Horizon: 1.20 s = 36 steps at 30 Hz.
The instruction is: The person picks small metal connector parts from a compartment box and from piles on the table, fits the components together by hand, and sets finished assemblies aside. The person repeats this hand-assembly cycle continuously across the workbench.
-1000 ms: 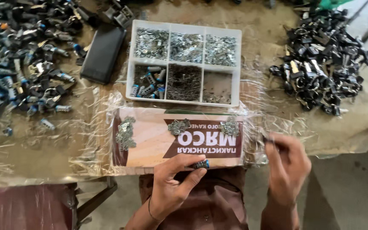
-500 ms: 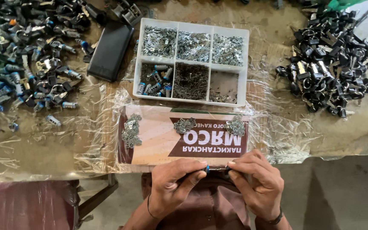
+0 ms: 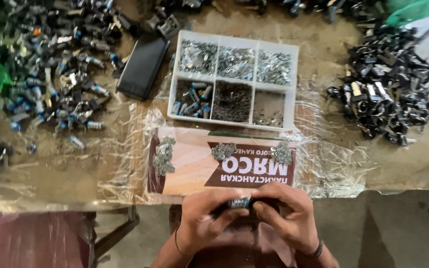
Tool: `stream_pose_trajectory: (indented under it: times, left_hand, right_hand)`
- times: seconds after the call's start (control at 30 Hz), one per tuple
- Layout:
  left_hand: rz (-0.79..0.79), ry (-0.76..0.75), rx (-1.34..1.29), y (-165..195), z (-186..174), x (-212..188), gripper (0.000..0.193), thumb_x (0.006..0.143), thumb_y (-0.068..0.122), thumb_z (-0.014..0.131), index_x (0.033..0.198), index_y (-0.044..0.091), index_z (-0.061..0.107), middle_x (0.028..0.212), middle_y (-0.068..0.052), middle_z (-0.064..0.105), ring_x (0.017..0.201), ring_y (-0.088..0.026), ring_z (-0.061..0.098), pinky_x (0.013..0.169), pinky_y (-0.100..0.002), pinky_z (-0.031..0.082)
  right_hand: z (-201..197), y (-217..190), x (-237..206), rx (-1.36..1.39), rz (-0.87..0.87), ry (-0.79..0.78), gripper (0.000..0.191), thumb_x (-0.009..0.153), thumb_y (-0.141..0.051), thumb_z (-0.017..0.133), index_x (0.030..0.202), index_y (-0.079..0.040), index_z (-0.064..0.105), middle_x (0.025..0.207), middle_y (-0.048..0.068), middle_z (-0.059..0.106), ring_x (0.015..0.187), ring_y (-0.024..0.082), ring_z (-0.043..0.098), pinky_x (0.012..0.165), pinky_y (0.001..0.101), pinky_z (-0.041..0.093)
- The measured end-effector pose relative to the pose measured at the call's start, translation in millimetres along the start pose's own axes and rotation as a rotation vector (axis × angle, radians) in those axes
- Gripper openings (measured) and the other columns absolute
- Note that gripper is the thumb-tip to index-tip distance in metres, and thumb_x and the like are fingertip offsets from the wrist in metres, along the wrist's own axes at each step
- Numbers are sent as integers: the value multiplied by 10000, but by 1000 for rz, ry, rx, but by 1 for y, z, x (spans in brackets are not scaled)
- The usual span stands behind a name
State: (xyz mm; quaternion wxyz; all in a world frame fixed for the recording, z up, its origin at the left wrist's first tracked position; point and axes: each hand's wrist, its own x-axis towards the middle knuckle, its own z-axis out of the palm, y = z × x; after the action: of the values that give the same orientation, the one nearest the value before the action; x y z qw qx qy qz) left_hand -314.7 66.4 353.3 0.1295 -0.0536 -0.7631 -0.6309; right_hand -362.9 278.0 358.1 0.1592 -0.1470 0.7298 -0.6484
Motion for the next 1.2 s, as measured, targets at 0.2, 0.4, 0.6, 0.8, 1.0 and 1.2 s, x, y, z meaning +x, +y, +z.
stream_pose_trajectory:
  times: [0.2,0.4,0.6,0.8,1.0,1.2]
  left_hand:
    - [23,77,0,2,-9,-3,327,795,69,897,1076,36,734,942,-98,797,828,-151,792,733,-267,638]
    - [-32,209,-38,-15,-12,-9,361,783,34,881,1094,-10,703,921,-115,790,809,-157,774,725,-269,643]
    - [-95,188,-103,-19,4,-6,307,815,7,845,1091,-24,715,907,-132,788,810,-165,785,702,-273,659]
    - [-19,103,-31,-14,3,4,314,816,50,854,1088,-11,710,905,-110,795,827,-152,786,702,-263,658]
    - [17,95,21,-8,5,8,303,816,75,864,1074,6,722,901,-92,806,818,-138,786,742,-258,633]
    - [12,154,-19,5,16,18,293,816,32,853,1072,-9,716,912,-104,794,826,-155,781,744,-264,628]
  right_hand:
    - [-52,-5,64,123,86,56,213,1030,-113,745,905,55,785,894,158,762,737,166,630,732,315,547]
    - [-54,-35,73,446,-271,205,575,1003,-326,668,1453,-40,455,1618,120,395,1471,170,483,1212,396,430]
    - [-89,-20,77,-55,-176,446,450,982,-302,727,1336,-55,600,1441,114,601,1314,279,568,1115,472,471]
    - [-165,1,113,-1241,-185,652,428,960,-235,782,1342,-69,686,1230,140,645,1173,362,554,1031,477,474]
    - [-211,19,199,-1556,-335,463,395,825,-174,758,1215,-113,754,1178,131,652,1139,332,554,944,449,456]
    - [-220,15,214,-1449,-487,374,92,909,-89,747,993,-125,760,1118,55,697,1124,288,633,1000,433,511]
